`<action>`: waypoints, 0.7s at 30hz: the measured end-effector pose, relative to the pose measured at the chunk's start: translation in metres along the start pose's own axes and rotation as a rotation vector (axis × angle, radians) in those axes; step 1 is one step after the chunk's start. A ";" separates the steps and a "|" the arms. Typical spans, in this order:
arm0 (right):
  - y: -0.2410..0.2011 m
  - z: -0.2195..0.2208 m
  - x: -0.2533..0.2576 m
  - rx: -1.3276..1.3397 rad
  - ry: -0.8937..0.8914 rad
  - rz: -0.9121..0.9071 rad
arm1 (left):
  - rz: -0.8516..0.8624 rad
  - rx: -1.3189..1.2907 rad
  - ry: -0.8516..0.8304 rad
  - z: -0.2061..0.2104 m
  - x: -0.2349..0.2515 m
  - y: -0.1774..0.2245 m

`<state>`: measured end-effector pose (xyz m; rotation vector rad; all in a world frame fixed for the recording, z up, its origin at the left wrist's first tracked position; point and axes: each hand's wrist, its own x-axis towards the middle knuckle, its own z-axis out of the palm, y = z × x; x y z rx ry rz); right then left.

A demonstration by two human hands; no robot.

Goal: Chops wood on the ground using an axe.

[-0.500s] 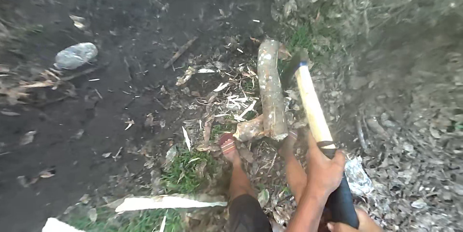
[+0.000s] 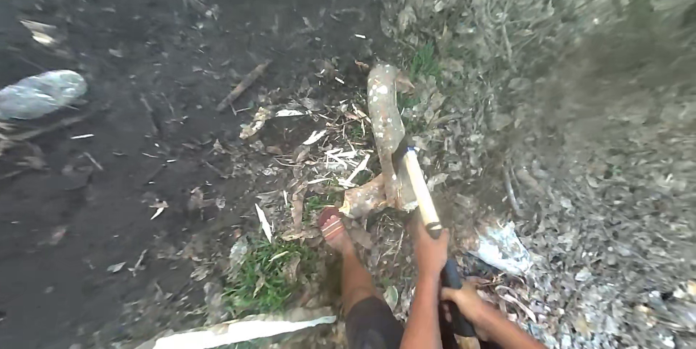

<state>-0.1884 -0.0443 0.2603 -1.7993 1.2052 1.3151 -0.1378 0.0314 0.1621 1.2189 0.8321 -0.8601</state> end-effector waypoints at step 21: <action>-0.012 -0.096 -0.081 0.012 -0.041 -0.337 | 0.127 -0.323 0.089 0.062 -0.071 0.098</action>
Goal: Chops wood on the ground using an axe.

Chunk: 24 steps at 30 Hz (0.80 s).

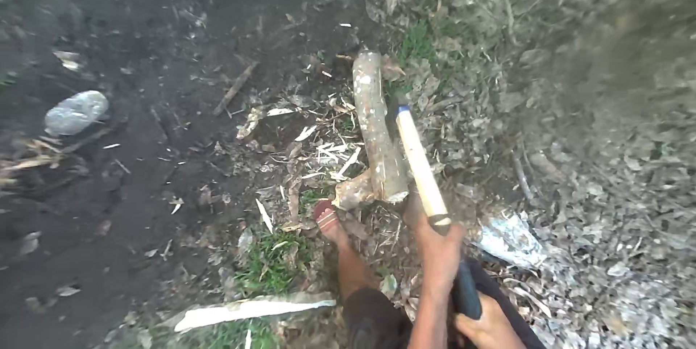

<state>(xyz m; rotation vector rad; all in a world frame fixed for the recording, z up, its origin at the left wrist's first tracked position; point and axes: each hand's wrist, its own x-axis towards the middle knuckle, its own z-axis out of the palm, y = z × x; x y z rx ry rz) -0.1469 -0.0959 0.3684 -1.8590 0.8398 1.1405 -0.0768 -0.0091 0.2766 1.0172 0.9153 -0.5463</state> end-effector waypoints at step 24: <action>0.071 0.029 0.084 0.180 -0.105 0.326 | -0.170 0.170 0.087 -0.023 0.062 -0.102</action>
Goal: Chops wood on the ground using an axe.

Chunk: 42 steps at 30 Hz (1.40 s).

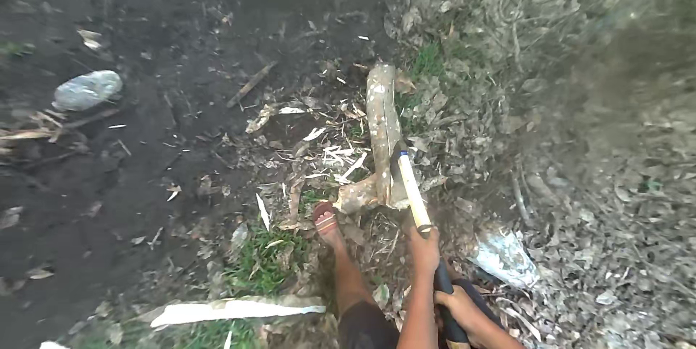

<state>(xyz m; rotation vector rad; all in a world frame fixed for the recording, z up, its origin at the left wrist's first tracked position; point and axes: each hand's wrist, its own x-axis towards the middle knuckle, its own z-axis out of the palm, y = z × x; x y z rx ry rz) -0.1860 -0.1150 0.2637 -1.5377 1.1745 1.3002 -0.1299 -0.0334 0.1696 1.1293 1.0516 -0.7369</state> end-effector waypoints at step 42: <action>-0.095 -0.429 0.298 -0.907 0.400 0.155 | -0.257 0.142 0.285 0.019 0.240 0.004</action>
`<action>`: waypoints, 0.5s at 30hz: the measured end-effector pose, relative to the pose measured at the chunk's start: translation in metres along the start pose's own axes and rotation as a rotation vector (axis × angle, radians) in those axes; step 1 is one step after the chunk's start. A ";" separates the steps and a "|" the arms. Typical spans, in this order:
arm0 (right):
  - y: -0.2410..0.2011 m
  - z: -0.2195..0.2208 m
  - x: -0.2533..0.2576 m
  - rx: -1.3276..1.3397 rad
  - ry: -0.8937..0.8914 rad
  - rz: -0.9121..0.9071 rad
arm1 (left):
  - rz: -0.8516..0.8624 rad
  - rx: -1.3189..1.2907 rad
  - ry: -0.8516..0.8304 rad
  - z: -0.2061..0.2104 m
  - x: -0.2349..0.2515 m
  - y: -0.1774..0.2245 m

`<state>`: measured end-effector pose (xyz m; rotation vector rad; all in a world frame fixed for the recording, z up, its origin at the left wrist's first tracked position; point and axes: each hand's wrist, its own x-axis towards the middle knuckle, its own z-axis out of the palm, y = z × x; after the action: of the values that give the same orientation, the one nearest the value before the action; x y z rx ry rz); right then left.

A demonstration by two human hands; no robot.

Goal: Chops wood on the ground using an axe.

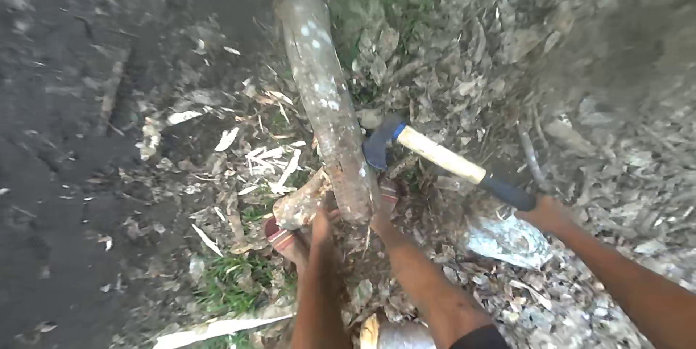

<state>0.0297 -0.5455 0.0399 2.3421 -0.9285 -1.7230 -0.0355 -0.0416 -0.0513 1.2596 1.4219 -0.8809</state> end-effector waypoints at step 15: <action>0.008 -0.021 -0.099 -0.194 -0.223 -0.114 | 0.143 -0.175 -0.082 0.026 0.013 -0.023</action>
<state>0.0276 -0.5072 0.1338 2.1506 -0.6292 -2.0498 -0.0516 -0.0671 -0.0721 1.1639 1.2982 -0.6881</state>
